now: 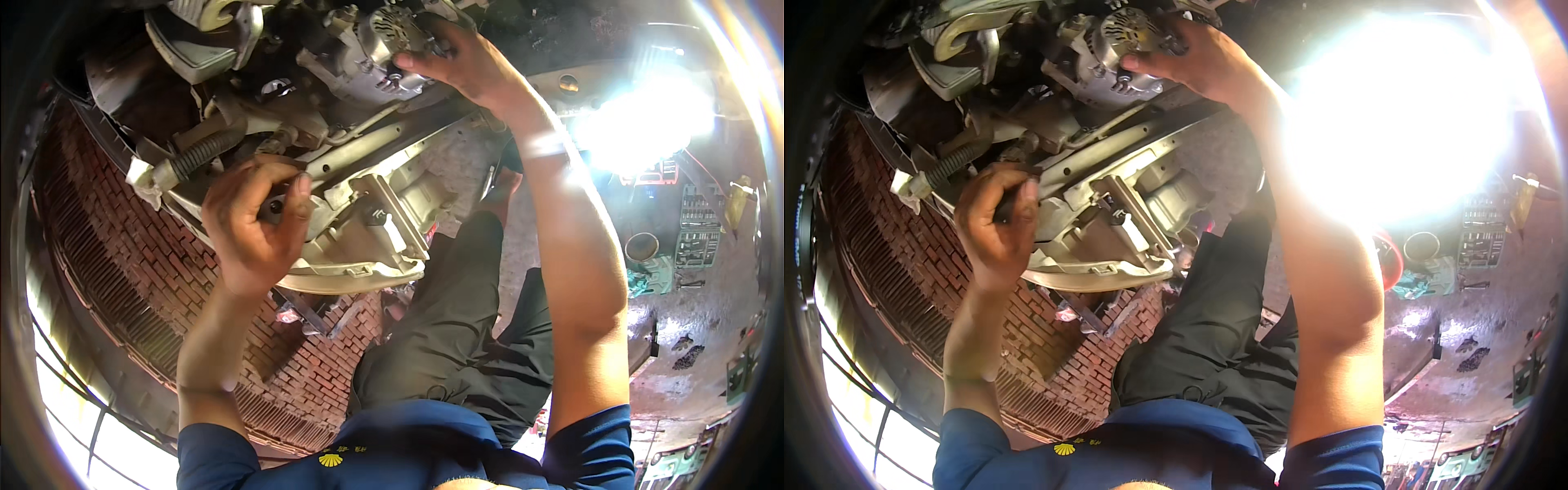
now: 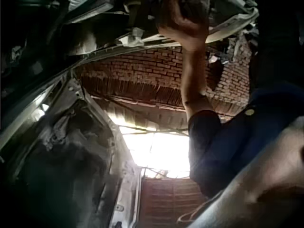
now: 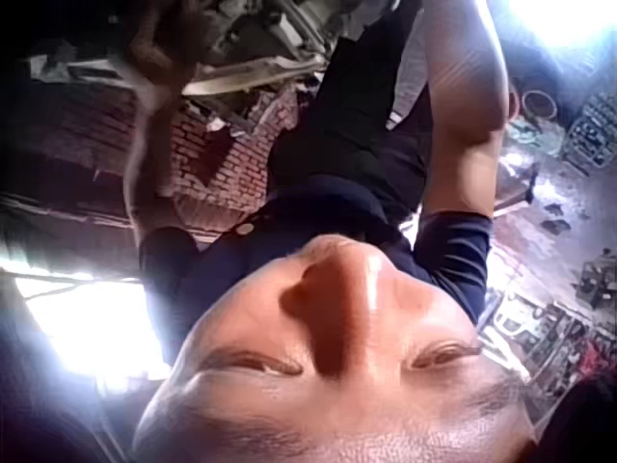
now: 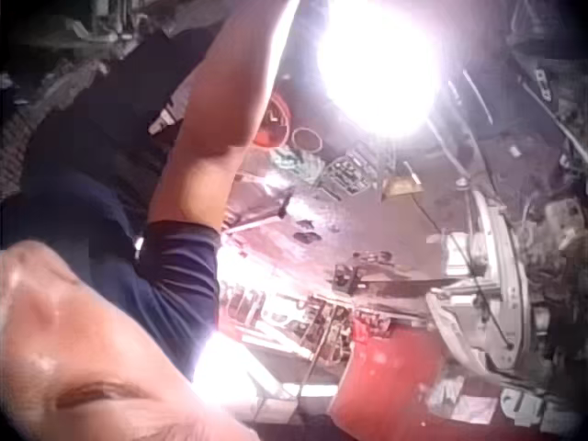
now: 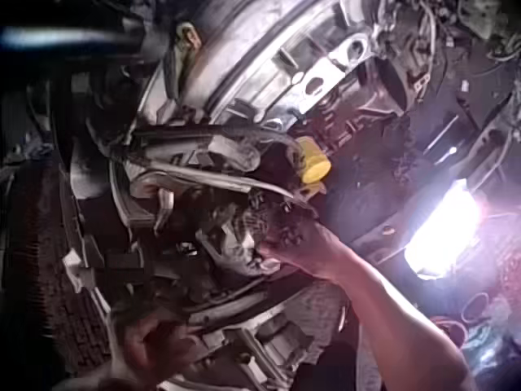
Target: The person is working on a car engine in a garage. They use a wrench to loosen bolts, remove a metal frame, and then proceed to adjust and tighten components within the engine bay using various hand tools.
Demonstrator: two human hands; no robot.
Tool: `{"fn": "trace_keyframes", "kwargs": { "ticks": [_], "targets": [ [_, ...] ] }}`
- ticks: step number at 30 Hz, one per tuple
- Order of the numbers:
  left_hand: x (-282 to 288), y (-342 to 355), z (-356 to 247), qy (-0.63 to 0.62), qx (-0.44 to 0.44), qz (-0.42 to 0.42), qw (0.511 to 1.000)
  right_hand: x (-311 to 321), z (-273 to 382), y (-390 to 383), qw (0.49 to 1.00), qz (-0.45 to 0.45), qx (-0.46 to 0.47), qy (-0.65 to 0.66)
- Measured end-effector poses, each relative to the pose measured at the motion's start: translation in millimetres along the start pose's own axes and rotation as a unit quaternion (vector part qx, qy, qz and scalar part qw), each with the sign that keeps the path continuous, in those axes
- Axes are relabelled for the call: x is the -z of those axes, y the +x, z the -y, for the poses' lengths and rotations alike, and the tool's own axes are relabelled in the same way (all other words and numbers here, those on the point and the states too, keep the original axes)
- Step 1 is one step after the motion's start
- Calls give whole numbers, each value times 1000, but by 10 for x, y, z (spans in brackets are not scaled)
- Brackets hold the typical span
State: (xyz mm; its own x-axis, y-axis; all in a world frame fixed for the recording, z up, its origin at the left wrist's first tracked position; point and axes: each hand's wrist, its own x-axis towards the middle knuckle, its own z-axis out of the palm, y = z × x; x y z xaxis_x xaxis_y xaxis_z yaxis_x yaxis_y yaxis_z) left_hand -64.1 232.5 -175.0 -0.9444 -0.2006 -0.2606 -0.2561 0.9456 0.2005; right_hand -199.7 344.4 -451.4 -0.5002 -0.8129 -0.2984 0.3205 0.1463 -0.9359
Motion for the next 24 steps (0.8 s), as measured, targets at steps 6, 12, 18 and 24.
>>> {"fn": "trace_keyframes", "kwargs": {
  "ticks": [6, 12, 18, 24],
  "targets": [
    [-14, -173, 106, -34, 89, 22, 995, 274, -137, 73, 984, 102, 127, -68],
    [-83, -158, 22, -43, 129, -23, 990, 176, -1020, 384, 911, 49, 362, -189],
    [-87, -224, 114, 8, 117, 3, 993, -159, -1749, 470, 927, -148, 282, -199],
    [59, -312, 93, 109, 121, -20, 986, -367, -2191, 376, 949, -210, 232, -27]
  ]
}}
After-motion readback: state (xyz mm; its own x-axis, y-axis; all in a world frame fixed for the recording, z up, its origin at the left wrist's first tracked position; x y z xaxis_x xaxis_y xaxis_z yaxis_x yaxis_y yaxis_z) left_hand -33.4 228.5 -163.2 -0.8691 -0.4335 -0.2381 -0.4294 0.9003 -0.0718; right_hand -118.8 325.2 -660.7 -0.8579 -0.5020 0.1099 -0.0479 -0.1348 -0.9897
